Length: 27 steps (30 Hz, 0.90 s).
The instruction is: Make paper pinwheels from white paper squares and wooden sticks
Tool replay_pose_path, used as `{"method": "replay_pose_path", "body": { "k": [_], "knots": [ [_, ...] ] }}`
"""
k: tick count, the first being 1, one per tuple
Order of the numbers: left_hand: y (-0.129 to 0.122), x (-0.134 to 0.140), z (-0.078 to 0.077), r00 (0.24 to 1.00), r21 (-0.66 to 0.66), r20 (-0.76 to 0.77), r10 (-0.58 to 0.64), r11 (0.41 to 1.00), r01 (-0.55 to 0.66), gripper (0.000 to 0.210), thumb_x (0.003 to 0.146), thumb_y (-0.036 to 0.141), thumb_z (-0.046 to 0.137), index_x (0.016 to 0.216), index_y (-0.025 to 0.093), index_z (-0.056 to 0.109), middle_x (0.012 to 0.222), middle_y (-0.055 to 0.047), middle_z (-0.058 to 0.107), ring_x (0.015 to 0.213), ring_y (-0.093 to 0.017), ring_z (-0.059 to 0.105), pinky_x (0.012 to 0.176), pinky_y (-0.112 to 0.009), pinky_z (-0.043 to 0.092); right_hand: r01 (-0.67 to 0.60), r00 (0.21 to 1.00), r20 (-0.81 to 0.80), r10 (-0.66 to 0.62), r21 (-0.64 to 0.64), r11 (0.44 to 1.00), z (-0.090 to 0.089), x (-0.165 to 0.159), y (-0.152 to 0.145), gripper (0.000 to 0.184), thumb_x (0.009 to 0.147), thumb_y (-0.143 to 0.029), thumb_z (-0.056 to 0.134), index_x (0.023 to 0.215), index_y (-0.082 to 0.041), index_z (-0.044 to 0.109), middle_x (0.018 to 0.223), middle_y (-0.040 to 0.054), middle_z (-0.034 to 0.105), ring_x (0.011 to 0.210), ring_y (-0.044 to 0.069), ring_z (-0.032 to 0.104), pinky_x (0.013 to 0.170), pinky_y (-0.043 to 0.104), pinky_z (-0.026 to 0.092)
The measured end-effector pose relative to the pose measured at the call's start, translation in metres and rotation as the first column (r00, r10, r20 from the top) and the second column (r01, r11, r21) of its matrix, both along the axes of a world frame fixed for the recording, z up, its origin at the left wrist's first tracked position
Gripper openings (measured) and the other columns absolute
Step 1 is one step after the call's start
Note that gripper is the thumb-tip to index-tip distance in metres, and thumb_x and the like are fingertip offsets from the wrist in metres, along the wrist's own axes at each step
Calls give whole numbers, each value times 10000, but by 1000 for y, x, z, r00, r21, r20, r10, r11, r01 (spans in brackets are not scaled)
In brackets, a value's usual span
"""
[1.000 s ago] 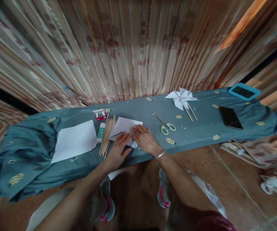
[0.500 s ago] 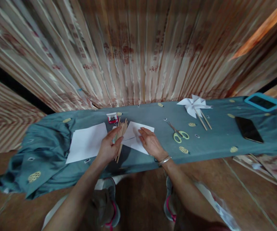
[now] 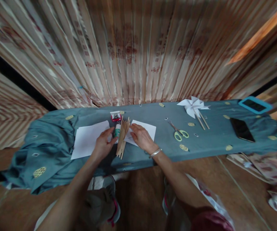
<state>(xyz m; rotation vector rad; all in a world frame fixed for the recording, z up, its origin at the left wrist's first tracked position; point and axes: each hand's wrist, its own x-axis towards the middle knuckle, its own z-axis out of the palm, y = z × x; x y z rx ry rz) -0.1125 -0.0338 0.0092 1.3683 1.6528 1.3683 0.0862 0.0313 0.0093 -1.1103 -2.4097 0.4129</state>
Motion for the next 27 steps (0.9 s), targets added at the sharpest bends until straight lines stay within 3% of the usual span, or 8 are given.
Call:
{"method": "replay_pose_path", "body": {
  "k": [4,10,15,18,21,24,27],
  "knots": [
    [4,3,-12,993,-46,-115,-4,999,-2,454,689,203,711,1138,209,648,1211,-132,646,1172,-329,553,1090,-487,325,25,998,-57,-26,-19,999,-1,-4,-13,411,932,-192,453,1324,-143,565,1383,149,567,1316,241,507,1115,434,414],
    [14,4,-13,999,-42,-8,41,998,-41,513,617,194,764,1115,251,655,1020,-80,705,1101,-315,596,1078,-426,327,61,993,-100,-66,-48,997,-28,0,-36,377,942,-210,468,1294,-143,583,1352,155,586,1269,243,546,1096,412,439],
    [24,1,-10,984,-162,-162,76,981,-103,553,684,169,684,1230,206,603,1020,-84,709,877,-245,640,874,-377,462,25,989,-148,-28,-29,999,-29,2,-46,381,919,-179,499,1290,-151,586,1345,172,580,1261,269,542,1067,470,462],
    [24,5,-1,996,-104,13,91,991,-90,625,722,237,669,1329,213,526,1058,-64,693,785,-186,623,748,-320,486,8,978,-209,-18,-50,999,-21,3,-48,387,909,-166,512,1289,-177,582,1349,162,577,1268,273,532,1068,497,448],
    [13,20,15,948,-22,317,38,999,-33,647,648,275,744,1270,215,574,938,-19,695,867,-176,628,822,-299,478,-20,931,-364,-40,-162,987,-11,4,-53,395,920,-211,521,1313,-182,548,1360,140,572,1276,253,525,1090,455,423],
    [-4,40,29,857,-96,516,-5,993,63,567,584,263,809,1126,204,652,908,-1,690,841,-160,634,830,-287,481,-128,808,-571,-146,-412,902,-4,4,-61,408,918,-330,554,1297,-178,542,1255,115,635,1146,230,607,988,400,491],
    [-19,55,32,775,-181,632,10,974,136,567,570,258,846,1101,203,657,839,13,699,783,-146,642,787,-275,499,-393,632,-706,-318,-646,654,-2,6,-69,391,870,-456,603,1135,-170,625,991,53,696,895,179,669,794,327,552]
  ]
}}
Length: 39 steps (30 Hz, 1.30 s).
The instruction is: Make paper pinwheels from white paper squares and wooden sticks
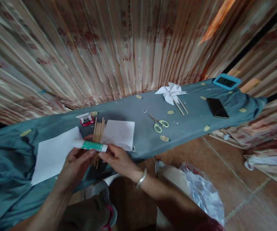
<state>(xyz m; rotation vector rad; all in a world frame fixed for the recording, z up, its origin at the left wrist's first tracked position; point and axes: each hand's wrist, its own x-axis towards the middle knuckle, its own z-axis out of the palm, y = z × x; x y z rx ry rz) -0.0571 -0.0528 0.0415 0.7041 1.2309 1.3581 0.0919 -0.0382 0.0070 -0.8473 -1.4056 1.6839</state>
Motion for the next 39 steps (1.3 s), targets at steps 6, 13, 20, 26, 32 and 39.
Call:
{"method": "replay_pose_path", "body": {
  "k": [6,13,20,26,32,39],
  "knots": [
    [-12,12,-10,988,-53,-4,-155,987,154,403,587,273,865,945,177,707,866,-31,736,817,-173,672,808,-283,519,-47,961,-266,-73,-417,908,6,28,-1,396,718,-456,779,985,-178,690,808,-10,690,686,80,636,683,216,518],
    [-14,12,-11,946,63,-256,-197,974,220,299,670,272,809,962,250,749,968,-21,725,882,-154,658,779,-218,509,51,991,-91,-98,-421,906,8,64,6,393,704,-517,768,801,-142,701,624,-28,652,533,51,581,516,163,446],
    [-11,11,-21,833,151,-505,-225,927,343,220,760,252,737,975,298,748,998,-24,687,903,-153,638,727,-208,501,67,990,-84,-109,-399,914,7,74,10,366,679,-442,813,902,-170,715,662,-26,689,593,61,624,595,171,497],
    [-6,5,-16,881,51,-443,-164,977,207,278,711,339,774,972,249,740,908,-22,702,726,-135,626,647,-221,489,149,976,-82,-201,-418,896,12,87,21,299,679,-362,833,893,-175,740,689,-15,713,623,57,653,614,140,518],
    [-4,16,-11,975,-46,-58,-214,976,211,362,660,365,815,977,215,725,864,-30,725,763,-153,659,727,-247,522,69,940,-238,-246,-574,816,10,93,21,304,657,-316,860,896,-169,743,750,15,750,632,79,692,632,158,553],
    [-7,33,-11,943,-4,128,-306,951,309,339,707,328,786,1011,193,720,802,-45,713,697,-132,609,664,-222,492,-23,900,-355,-253,-618,786,7,86,15,302,643,-334,867,866,-176,739,698,8,734,604,90,675,587,172,542]
  ]
}}
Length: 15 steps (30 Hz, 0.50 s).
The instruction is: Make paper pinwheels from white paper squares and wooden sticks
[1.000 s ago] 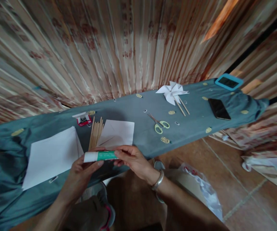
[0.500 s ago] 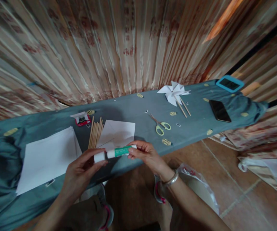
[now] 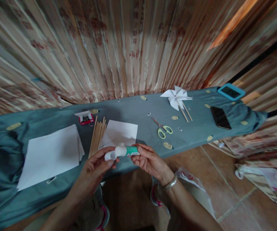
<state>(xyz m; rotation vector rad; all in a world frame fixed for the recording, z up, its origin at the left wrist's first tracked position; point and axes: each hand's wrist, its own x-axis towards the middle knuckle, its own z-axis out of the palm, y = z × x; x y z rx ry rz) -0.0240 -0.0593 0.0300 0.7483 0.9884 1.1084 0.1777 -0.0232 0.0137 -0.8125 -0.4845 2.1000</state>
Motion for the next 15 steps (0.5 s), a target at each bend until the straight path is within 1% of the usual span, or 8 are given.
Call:
{"method": "replay_pose_path", "body": {
  "k": [3,7,11,13,15],
  "knots": [
    [2,6,2,999,3,34,6,1000,-6,346,694,309,787,1011,188,716,785,-36,699,697,-132,602,672,-230,484,15,1000,6,-15,1,1000,0,0,-1,281,669,-356,848,846,-179,722,706,13,735,616,101,678,596,189,549],
    [4,20,3,995,-4,60,82,997,-82,388,614,249,818,980,200,700,766,-4,681,723,-126,586,678,-214,458,60,998,14,-60,0,998,4,3,0,264,691,-353,837,846,-189,700,768,12,753,704,106,714,665,179,567],
    [5,32,4,996,-25,51,76,997,-75,297,607,262,821,864,193,690,771,21,643,633,-85,523,590,-192,418,109,994,6,-109,21,994,8,2,5,248,694,-345,839,783,-182,676,756,15,754,714,97,715,674,155,567],
    [7,33,5,993,-11,50,108,994,-108,300,595,271,832,846,192,688,762,26,636,627,-84,521,594,-195,421,108,994,12,-108,44,993,8,-3,6,257,693,-340,840,826,-183,685,755,10,751,709,99,716,669,162,571],
    [11,33,6,985,-12,83,150,989,-150,356,575,291,847,880,190,694,765,17,648,645,-95,538,622,-209,438,102,994,30,-104,61,993,7,-9,5,290,685,-321,847,898,-188,702,783,9,757,713,108,723,696,186,582]
  ]
}}
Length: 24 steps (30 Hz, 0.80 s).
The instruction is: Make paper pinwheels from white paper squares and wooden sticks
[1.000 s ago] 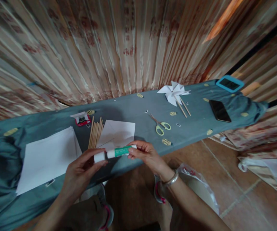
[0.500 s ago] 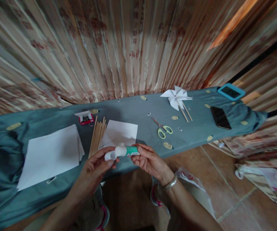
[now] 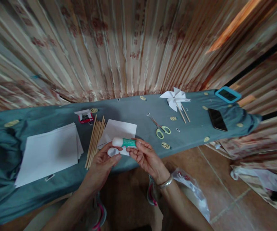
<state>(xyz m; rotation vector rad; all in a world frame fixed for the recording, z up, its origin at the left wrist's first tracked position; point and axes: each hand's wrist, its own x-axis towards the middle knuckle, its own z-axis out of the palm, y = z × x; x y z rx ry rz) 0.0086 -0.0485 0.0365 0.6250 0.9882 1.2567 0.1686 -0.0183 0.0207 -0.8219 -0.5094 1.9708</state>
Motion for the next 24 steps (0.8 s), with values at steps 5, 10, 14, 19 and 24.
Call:
{"method": "replay_pose_path", "body": {
  "k": [5,10,14,19,24],
  "knots": [
    [9,-8,2,993,-53,95,72,996,-68,349,562,332,860,844,175,729,710,13,636,598,-81,496,570,-200,407,-41,998,56,39,22,999,1,-14,-5,293,675,-331,849,894,-181,726,811,36,770,690,123,730,698,213,588],
    [10,-16,1,986,-54,132,103,994,-96,352,567,334,858,873,189,762,707,13,637,593,-74,480,550,-200,381,-126,984,133,119,46,991,8,-14,-7,317,704,-422,811,825,-142,723,700,32,736,573,79,666,560,152,534],
    [9,-19,0,983,-66,140,117,992,-108,386,573,341,858,920,197,772,719,7,643,599,-74,486,560,-209,390,-161,975,158,154,35,986,8,-13,-9,331,740,-447,775,710,-129,690,669,22,707,519,52,603,510,143,482],
    [10,-19,-1,985,-65,124,120,992,-112,371,564,364,868,888,203,785,697,3,642,591,-70,482,557,-202,395,-160,975,161,151,41,986,7,-14,-11,319,715,-436,798,714,-133,698,654,10,698,514,45,594,508,137,472],
    [9,-19,0,988,-41,107,113,993,-109,349,569,380,864,866,213,789,691,3,638,594,-69,478,558,-197,394,-143,975,177,135,32,989,9,-15,-10,293,691,-405,821,731,-136,712,662,11,704,520,52,601,515,149,489]
  ]
}}
